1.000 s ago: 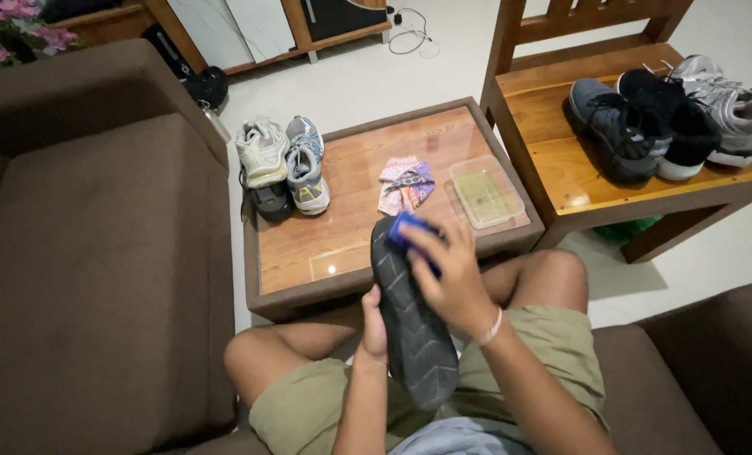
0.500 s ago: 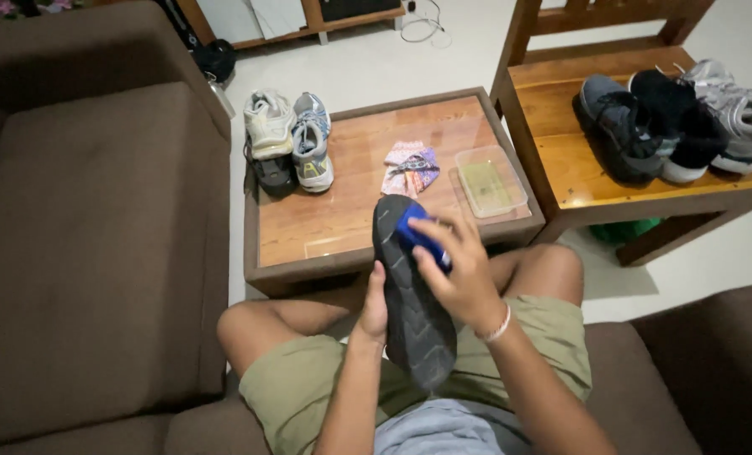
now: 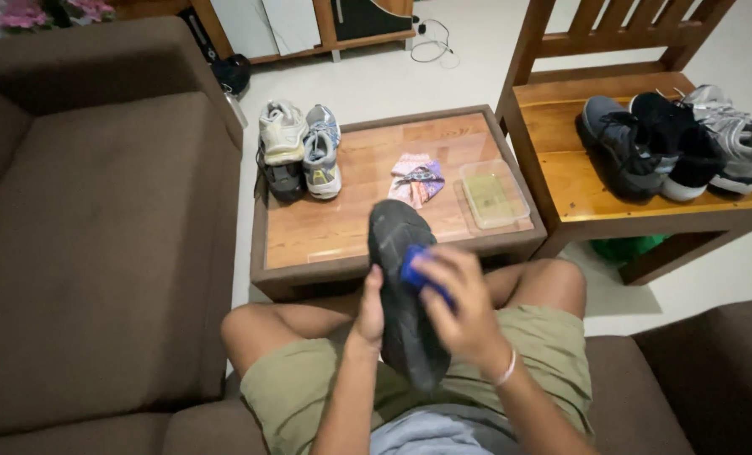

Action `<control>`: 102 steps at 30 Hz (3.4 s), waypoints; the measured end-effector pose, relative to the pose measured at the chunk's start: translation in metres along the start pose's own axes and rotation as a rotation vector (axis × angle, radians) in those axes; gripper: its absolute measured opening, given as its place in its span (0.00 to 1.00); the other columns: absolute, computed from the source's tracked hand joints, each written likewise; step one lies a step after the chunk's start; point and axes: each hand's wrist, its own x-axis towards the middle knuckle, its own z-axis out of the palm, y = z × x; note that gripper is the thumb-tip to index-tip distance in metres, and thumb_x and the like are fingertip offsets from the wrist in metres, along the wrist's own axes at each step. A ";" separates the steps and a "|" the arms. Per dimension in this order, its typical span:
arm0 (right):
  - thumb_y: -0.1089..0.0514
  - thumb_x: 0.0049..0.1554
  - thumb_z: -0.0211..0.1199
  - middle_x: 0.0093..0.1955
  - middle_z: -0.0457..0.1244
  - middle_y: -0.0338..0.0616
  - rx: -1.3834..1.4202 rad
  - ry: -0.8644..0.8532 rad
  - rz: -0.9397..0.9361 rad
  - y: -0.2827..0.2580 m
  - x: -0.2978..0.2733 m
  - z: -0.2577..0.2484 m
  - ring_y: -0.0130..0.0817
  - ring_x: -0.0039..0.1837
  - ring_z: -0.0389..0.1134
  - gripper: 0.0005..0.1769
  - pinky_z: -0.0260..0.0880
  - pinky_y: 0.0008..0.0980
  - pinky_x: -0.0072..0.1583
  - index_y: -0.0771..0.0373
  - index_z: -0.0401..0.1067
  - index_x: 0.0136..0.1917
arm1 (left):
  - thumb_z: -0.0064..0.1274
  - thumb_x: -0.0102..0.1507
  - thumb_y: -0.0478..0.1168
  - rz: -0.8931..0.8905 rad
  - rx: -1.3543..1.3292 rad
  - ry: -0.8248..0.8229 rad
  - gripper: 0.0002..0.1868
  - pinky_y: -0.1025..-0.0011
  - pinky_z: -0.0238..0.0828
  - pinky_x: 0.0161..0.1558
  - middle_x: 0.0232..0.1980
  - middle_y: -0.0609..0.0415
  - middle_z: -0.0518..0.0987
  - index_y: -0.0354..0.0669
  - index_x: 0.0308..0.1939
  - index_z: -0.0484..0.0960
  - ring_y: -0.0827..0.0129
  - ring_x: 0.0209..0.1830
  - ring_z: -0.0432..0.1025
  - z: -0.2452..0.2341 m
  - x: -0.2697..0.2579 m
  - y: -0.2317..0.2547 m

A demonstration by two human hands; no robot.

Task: Cleaning a black leather shoe using a brush and cleaning solution while sitting on a sofa.

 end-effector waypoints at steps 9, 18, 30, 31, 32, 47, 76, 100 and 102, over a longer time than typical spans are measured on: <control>0.65 0.66 0.55 0.70 0.60 0.56 -0.072 0.011 -0.011 0.006 0.021 -0.002 0.54 0.72 0.62 0.19 0.60 0.50 0.74 0.58 0.69 0.70 | 0.44 0.65 0.57 0.063 -0.245 -0.110 0.38 0.62 0.54 0.74 0.73 0.44 0.67 0.35 0.72 0.63 0.60 0.71 0.62 0.010 -0.004 -0.009; 0.62 0.66 0.54 0.71 0.60 0.55 0.033 -0.123 -0.057 -0.024 -0.020 -0.007 0.55 0.68 0.62 0.18 0.62 0.53 0.71 0.54 0.69 0.68 | 0.39 0.65 0.67 -0.108 -0.154 -0.073 0.40 0.59 0.72 0.58 0.63 0.39 0.76 0.38 0.65 0.72 0.54 0.57 0.73 -0.012 -0.006 -0.005; 0.60 0.68 0.53 0.70 0.60 0.57 0.170 -0.241 -0.129 -0.040 -0.039 -0.010 0.56 0.67 0.63 0.16 0.63 0.55 0.69 0.53 0.69 0.68 | 0.37 0.57 0.78 -0.012 -0.122 -0.201 0.56 0.57 0.74 0.56 0.62 0.35 0.76 0.27 0.67 0.69 0.52 0.54 0.76 -0.006 -0.011 0.034; 0.61 0.67 0.53 0.71 0.60 0.57 0.092 -0.176 -0.129 -0.037 -0.035 -0.010 0.57 0.68 0.63 0.17 0.64 0.57 0.70 0.52 0.69 0.68 | 0.39 0.56 0.78 -0.040 -0.135 -0.252 0.58 0.56 0.72 0.60 0.66 0.36 0.74 0.27 0.69 0.67 0.51 0.57 0.74 -0.007 -0.009 0.030; 0.61 0.67 0.53 0.71 0.60 0.57 0.090 -0.171 -0.123 -0.034 -0.030 -0.006 0.57 0.68 0.63 0.17 0.64 0.57 0.70 0.52 0.69 0.68 | 0.39 0.56 0.78 -0.048 -0.134 -0.253 0.58 0.56 0.72 0.60 0.66 0.36 0.74 0.27 0.69 0.67 0.51 0.57 0.74 0.001 -0.008 0.023; 0.59 0.64 0.58 0.66 0.64 0.56 0.041 0.080 -0.108 -0.014 -0.003 -0.006 0.58 0.65 0.66 0.17 0.64 0.55 0.67 0.57 0.75 0.65 | 0.43 0.64 0.68 0.107 -0.017 0.335 0.35 0.62 0.74 0.62 0.63 0.44 0.79 0.50 0.63 0.79 0.60 0.59 0.76 0.043 -0.003 0.017; 0.63 0.62 0.63 0.66 0.64 0.58 0.010 0.121 -0.151 -0.008 0.038 -0.013 0.60 0.69 0.65 0.16 0.61 0.55 0.71 0.60 0.76 0.64 | 0.45 0.62 0.54 0.241 0.461 0.016 0.24 0.72 0.70 0.26 0.33 0.50 0.76 0.38 0.49 0.80 0.68 0.27 0.69 0.019 -0.021 0.008; 0.55 0.64 0.58 0.67 0.64 0.56 0.172 0.034 0.005 0.041 0.015 0.033 0.61 0.64 0.65 0.15 0.64 0.58 0.67 0.56 0.75 0.63 | 0.49 0.60 0.62 0.217 -0.097 0.373 0.28 0.63 0.81 0.37 0.49 0.43 0.81 0.47 0.52 0.78 0.57 0.39 0.77 0.017 0.026 0.026; 0.56 0.65 0.57 0.66 0.63 0.59 0.222 0.002 0.008 0.029 0.009 0.030 0.64 0.64 0.64 0.13 0.63 0.61 0.66 0.55 0.75 0.62 | 0.49 0.59 0.62 0.192 -0.086 0.346 0.29 0.62 0.81 0.38 0.50 0.42 0.81 0.46 0.53 0.78 0.56 0.39 0.77 0.008 0.038 0.034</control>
